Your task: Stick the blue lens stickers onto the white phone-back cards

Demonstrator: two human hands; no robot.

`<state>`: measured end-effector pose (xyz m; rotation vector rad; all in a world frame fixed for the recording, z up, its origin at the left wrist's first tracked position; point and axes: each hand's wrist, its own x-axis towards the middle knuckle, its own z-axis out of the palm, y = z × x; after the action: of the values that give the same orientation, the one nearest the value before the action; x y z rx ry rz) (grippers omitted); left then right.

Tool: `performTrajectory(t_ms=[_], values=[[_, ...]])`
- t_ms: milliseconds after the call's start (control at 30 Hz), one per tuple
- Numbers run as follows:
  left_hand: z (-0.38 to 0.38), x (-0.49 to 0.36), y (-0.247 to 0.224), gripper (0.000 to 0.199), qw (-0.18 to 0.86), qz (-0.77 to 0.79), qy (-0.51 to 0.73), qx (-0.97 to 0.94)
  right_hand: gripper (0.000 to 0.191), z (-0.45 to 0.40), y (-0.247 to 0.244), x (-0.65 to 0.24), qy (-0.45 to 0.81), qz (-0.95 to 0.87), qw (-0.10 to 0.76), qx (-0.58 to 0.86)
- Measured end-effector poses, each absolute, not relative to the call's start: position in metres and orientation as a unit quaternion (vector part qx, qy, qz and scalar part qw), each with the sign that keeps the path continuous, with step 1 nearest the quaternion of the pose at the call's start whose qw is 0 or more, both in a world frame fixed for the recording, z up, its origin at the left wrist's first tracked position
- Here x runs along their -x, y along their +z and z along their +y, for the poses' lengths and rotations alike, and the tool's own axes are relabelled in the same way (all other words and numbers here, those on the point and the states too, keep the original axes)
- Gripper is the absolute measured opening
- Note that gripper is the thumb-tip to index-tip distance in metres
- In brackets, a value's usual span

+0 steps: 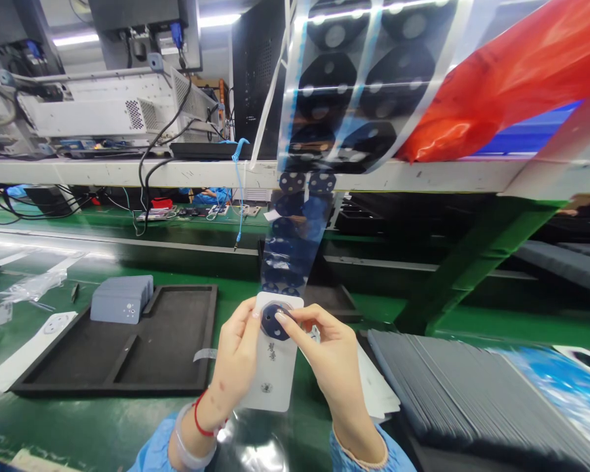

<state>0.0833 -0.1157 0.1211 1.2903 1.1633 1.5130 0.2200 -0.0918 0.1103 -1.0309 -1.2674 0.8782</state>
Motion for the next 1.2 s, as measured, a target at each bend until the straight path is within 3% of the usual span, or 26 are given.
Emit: performTrajectory(t_ms=[933, 1033, 1200], values=[[-0.116, -0.084, 0.122, 0.032, 0.431, 0.453, 0.597, -0.503, 0.018, -0.091, 0.111, -0.217, 0.341, -0.563, 0.603, 0.451], [-0.116, -0.085, 0.119, 0.03, 0.448, 0.435, 0.595, -0.506, 0.014, -0.092, 0.111, -0.215, 0.284, -0.585, 0.617, 0.442], [-0.113, -0.089, 0.116, 0.034, 0.45, 0.431, 0.616, -0.482, 0.006, -0.096, 0.105, -0.206, 0.025, -0.628, 0.645, 0.435]])
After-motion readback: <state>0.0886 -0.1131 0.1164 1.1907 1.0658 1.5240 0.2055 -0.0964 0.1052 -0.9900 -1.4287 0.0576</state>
